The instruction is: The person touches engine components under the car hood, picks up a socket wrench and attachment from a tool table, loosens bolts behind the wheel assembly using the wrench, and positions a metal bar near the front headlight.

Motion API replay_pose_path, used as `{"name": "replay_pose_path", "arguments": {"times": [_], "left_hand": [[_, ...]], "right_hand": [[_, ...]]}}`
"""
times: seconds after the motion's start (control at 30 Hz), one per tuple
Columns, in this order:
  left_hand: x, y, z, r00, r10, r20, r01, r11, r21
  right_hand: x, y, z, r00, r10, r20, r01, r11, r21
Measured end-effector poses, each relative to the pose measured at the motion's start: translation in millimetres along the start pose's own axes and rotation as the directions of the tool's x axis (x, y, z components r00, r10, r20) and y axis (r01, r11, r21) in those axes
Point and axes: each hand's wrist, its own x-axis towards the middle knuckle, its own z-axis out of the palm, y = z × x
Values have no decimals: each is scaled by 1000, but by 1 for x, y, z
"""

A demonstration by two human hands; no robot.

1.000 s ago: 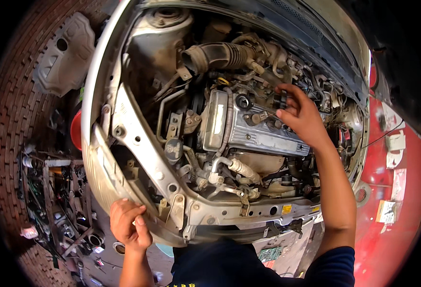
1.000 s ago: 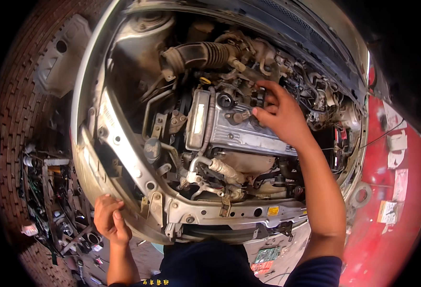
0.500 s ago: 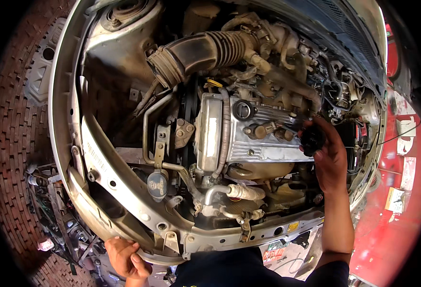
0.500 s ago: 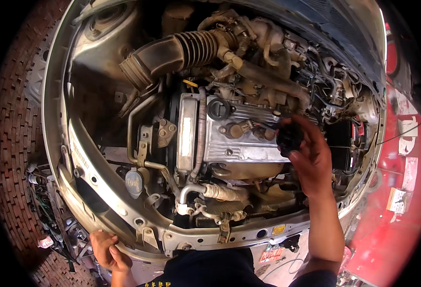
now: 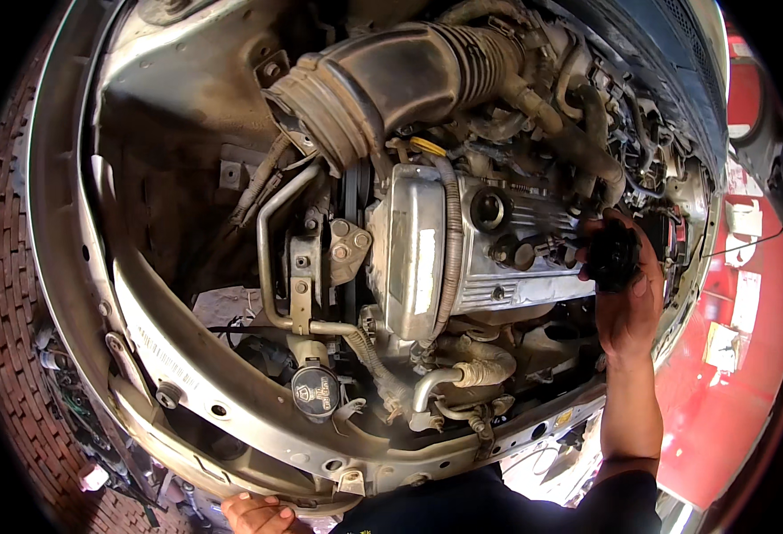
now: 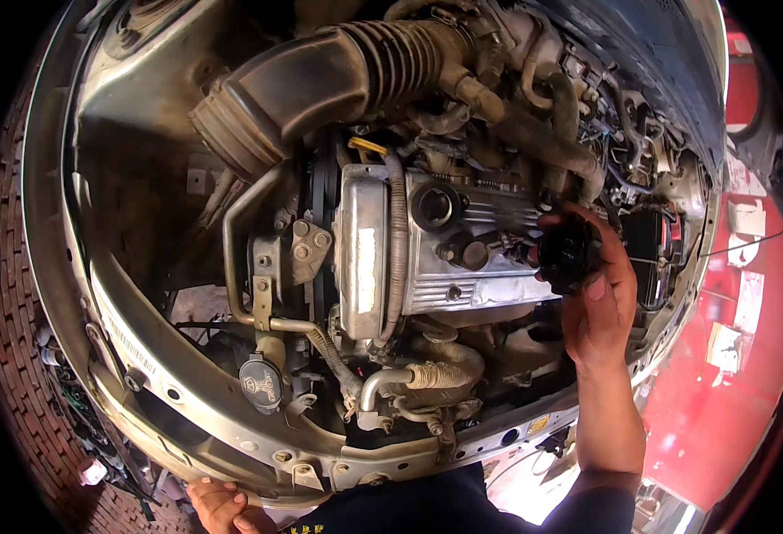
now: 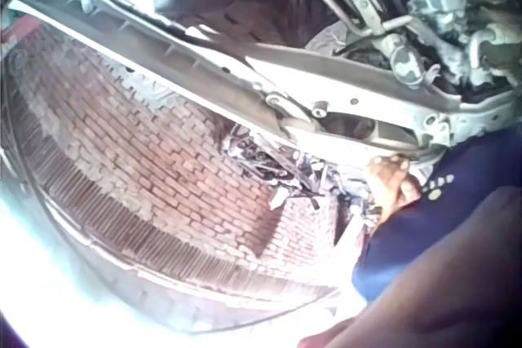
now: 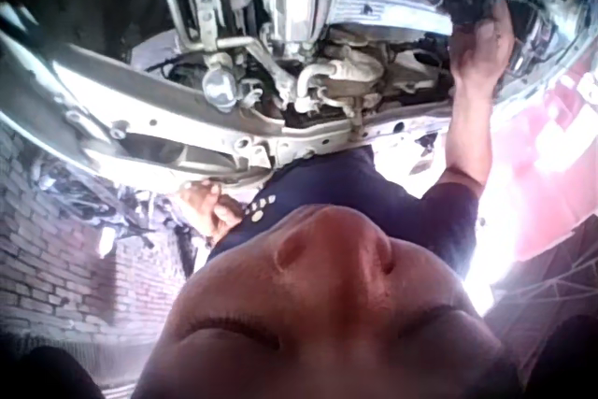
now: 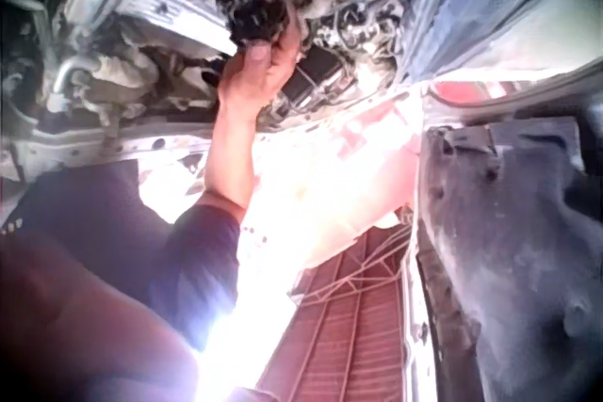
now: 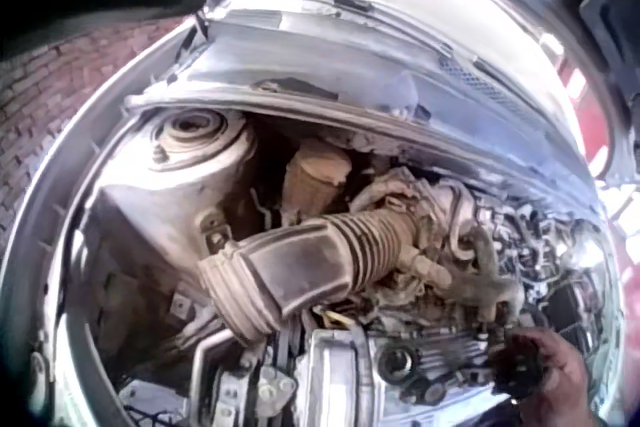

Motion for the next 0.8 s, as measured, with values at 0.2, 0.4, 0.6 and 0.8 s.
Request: {"name": "replay_pose_path", "arguments": {"times": [0.2,0.4,0.6,0.8], "left_hand": [[7,9,4,1000,0,2,0,996,89],[-7,10,15,993,-47,-111,69,976,204],[-7,-11,2,987,157,25,-159,977,145],[-9,-5,6,995,93,-47,-86,986,142]], "right_hand": [[-26,10,2,996,56,-63,-56,998,0],[-51,10,-4,990,117,-76,-120,992,-28],[-53,19,-17,993,99,-58,-103,993,-62],[-54,14,-7,995,75,-68,-80,993,-84]]}}
